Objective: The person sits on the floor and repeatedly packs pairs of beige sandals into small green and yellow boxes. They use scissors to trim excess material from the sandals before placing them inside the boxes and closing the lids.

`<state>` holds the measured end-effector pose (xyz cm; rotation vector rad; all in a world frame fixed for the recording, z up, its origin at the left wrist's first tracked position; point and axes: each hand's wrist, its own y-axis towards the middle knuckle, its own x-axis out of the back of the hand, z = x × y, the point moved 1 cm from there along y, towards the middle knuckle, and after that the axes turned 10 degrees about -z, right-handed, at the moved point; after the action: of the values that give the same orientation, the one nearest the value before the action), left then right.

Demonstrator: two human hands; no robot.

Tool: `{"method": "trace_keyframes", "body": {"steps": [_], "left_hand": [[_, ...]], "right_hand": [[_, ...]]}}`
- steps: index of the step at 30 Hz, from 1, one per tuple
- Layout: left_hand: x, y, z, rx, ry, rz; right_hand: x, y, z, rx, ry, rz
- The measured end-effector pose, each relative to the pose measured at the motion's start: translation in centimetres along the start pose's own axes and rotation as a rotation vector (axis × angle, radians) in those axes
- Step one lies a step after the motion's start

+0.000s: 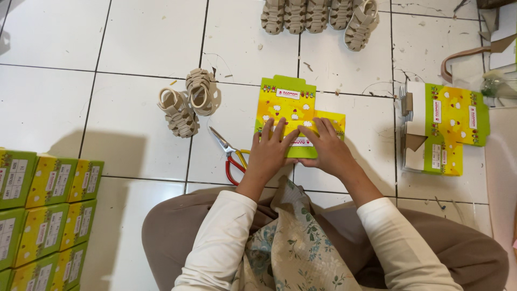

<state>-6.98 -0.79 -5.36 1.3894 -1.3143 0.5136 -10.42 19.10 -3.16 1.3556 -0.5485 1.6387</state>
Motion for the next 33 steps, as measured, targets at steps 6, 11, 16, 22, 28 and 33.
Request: {"method": "trace_keyframes", "body": {"steps": [6,11,16,22,28,33], "left_hand": [[-0.3,-0.8,-0.4,0.037,-0.017,0.045],[-0.4,-1.3,-0.7,0.029,0.087,0.13],[-0.8,-1.4,-0.8,0.001,0.128,0.067],[-1.1,-1.0,-0.6,0.058,0.016,0.084],[-0.8,-0.8,-0.7,0.067,0.012,0.125],[-1.1,-1.1,-0.9,0.016,0.163,0.135]], "right_hand": [[0.0,-0.3,0.8,0.035,-0.068,0.04],[-0.1,-1.2,2.1,-0.024,-0.196,0.128],[-0.4,-1.5,2.9,-0.003,-0.333,0.136],[0.1,-0.4,0.5,-0.003,-0.066,0.225],[0.2,-0.4,0.9,0.023,-0.079,0.196],[-1.1,-1.6,2.4,-0.072,-0.245,0.237]]}}
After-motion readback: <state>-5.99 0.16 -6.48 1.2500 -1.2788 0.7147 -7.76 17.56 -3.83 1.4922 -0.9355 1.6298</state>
